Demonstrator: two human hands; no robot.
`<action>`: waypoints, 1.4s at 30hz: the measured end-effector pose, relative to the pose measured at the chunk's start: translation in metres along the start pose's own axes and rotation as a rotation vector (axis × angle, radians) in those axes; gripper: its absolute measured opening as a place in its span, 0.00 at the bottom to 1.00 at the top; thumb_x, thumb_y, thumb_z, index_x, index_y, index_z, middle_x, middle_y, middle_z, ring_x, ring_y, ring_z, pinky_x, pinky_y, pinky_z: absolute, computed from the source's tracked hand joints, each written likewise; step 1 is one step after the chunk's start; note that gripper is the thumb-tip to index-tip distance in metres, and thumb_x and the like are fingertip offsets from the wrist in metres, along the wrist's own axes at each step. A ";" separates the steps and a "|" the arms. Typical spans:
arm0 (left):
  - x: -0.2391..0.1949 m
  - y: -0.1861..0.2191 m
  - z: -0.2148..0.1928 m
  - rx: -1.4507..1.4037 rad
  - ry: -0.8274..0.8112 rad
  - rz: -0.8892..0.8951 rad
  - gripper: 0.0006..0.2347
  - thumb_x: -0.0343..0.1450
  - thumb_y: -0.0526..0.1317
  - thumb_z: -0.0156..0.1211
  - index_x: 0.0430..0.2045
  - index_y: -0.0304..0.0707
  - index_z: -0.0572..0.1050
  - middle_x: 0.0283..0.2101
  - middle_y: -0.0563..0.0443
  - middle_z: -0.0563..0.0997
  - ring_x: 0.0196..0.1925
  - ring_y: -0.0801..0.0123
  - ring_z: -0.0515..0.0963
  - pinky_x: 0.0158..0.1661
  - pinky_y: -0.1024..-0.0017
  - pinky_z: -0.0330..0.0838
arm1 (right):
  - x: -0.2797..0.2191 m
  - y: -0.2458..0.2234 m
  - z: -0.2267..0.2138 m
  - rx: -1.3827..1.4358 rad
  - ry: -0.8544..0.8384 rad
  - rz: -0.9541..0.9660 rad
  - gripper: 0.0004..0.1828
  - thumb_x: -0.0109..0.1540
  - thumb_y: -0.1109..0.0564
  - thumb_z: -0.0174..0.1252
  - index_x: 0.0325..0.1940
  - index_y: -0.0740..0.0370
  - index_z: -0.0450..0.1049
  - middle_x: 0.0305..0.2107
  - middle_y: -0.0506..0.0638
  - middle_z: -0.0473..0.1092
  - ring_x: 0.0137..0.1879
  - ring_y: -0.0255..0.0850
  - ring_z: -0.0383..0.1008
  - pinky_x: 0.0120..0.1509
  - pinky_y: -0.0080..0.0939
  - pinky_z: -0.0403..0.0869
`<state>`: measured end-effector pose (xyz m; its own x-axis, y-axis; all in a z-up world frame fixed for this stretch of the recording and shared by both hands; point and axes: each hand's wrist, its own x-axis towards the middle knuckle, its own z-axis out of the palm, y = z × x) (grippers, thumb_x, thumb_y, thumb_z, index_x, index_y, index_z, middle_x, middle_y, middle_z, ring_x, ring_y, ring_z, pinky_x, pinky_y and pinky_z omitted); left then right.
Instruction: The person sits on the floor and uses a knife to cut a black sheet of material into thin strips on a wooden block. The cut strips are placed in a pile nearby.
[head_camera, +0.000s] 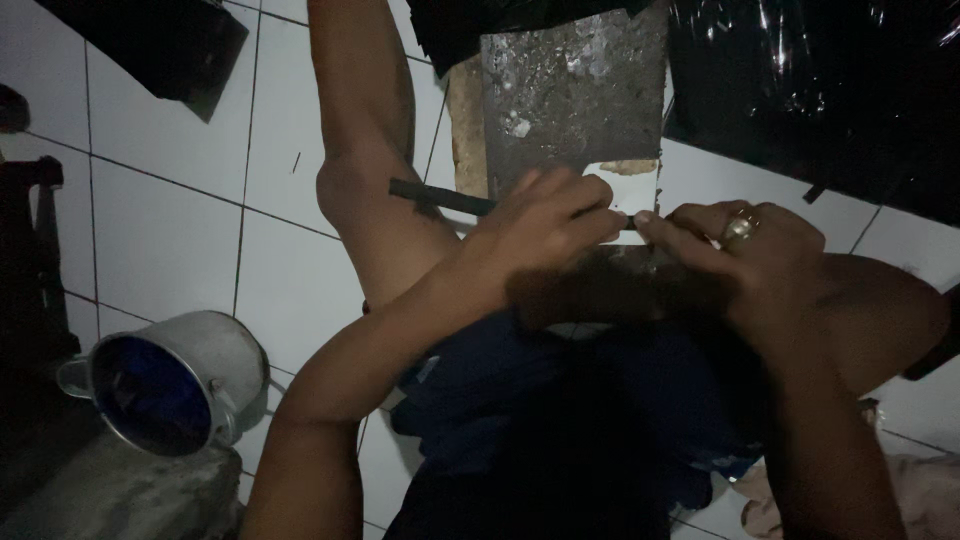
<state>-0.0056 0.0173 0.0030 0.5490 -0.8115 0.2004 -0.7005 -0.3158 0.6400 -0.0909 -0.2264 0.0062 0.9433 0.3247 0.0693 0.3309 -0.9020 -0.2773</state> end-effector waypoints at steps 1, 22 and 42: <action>0.002 0.000 0.001 0.000 0.003 0.009 0.09 0.72 0.37 0.63 0.44 0.38 0.80 0.45 0.51 0.77 0.48 0.61 0.76 0.48 0.61 0.71 | -0.002 -0.001 0.000 0.042 -0.005 0.037 0.23 0.60 0.64 0.64 0.58 0.45 0.81 0.43 0.47 0.79 0.43 0.39 0.80 0.40 0.38 0.74; 0.002 0.011 -0.001 -0.057 0.034 -0.065 0.14 0.68 0.31 0.62 0.48 0.34 0.79 0.44 0.45 0.75 0.48 0.56 0.76 0.48 0.63 0.73 | 0.023 -0.037 0.034 1.300 0.373 0.797 0.11 0.73 0.55 0.54 0.40 0.63 0.68 0.29 0.44 0.66 0.35 0.27 0.62 0.39 0.31 0.64; 0.004 0.009 0.004 -0.046 0.002 -0.073 0.14 0.69 0.31 0.63 0.50 0.34 0.78 0.46 0.48 0.74 0.49 0.61 0.76 0.51 0.62 0.72 | 0.029 -0.001 0.066 0.974 0.251 0.898 0.14 0.75 0.53 0.54 0.39 0.62 0.69 0.27 0.47 0.66 0.30 0.32 0.64 0.33 0.35 0.67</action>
<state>-0.0114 0.0098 0.0063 0.5987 -0.7862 0.1532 -0.6368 -0.3513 0.6863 -0.0655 -0.1971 -0.0552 0.8360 -0.4219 -0.3508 -0.4538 -0.1723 -0.8743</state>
